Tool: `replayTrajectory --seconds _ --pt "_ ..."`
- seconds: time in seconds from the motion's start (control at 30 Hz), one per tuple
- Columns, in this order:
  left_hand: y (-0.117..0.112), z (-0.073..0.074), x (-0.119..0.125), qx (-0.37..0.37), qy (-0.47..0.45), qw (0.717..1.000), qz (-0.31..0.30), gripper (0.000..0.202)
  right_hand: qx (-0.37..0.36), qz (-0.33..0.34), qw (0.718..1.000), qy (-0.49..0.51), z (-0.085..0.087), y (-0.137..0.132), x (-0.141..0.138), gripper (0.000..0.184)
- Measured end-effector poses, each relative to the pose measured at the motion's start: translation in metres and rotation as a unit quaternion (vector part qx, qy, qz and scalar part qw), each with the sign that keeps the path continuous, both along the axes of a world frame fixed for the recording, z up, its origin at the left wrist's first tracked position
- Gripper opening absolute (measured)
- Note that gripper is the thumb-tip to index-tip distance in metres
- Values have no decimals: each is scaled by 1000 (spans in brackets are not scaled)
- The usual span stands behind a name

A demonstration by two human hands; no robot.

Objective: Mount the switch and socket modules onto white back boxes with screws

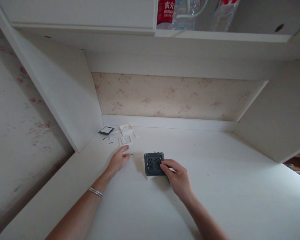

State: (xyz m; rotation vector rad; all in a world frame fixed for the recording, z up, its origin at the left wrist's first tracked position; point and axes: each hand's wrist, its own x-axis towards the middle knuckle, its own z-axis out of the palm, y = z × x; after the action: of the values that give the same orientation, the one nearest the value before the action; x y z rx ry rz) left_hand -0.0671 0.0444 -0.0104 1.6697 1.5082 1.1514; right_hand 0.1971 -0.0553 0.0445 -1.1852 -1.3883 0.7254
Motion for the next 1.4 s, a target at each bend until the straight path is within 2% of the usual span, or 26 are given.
replayTrajectory --seconds 0.2,0.27,0.33,0.4,0.57,0.67,0.73,0.83,0.9,1.0,1.17,1.3,1.4 --pt "-7 14 4 -6 -12 998 61 34 -7 6 1000 -4 1 0 0 19" --pt "-14 21 12 -3 -25 998 56 31 -11 2 1000 -1 3 -1 1 19" --pt "-25 30 23 -11 -62 998 16 32 -14 -5 1000 3 5 -1 1 19" --pt "-38 40 35 -31 -84 994 -60 38 -20 -9 1000 6 5 -1 2 19" --pt "-68 60 56 -83 -39 966 -240 41 -59 5 998 26 2 0 1 25" --pt "-75 59 61 -109 -50 954 -274 38 -80 11 996 47 -3 2 -2 27" --pt "-75 54 63 -144 -99 945 -278 38 -71 16 996 52 -5 5 -4 25" --pt "-73 48 65 -194 -195 920 -279 41 -9 -7 1000 29 -3 12 -8 18" --pt "-72 47 65 -199 -235 913 -270 41 26 -11 1000 9 1 18 -9 15" --pt "-69 49 63 -177 -242 923 -242 41 66 26 997 -28 12 28 -12 13" --pt "-63 53 54 -134 -223 948 -184 43 155 50 969 -183 32 40 -19 15" --pt "-61 56 49 -126 -233 952 -152 42 171 51 972 -155 45 47 -29 15" --pt "-59 57 49 -129 -243 953 -128 40 143 32 982 -121 47 62 -35 19"
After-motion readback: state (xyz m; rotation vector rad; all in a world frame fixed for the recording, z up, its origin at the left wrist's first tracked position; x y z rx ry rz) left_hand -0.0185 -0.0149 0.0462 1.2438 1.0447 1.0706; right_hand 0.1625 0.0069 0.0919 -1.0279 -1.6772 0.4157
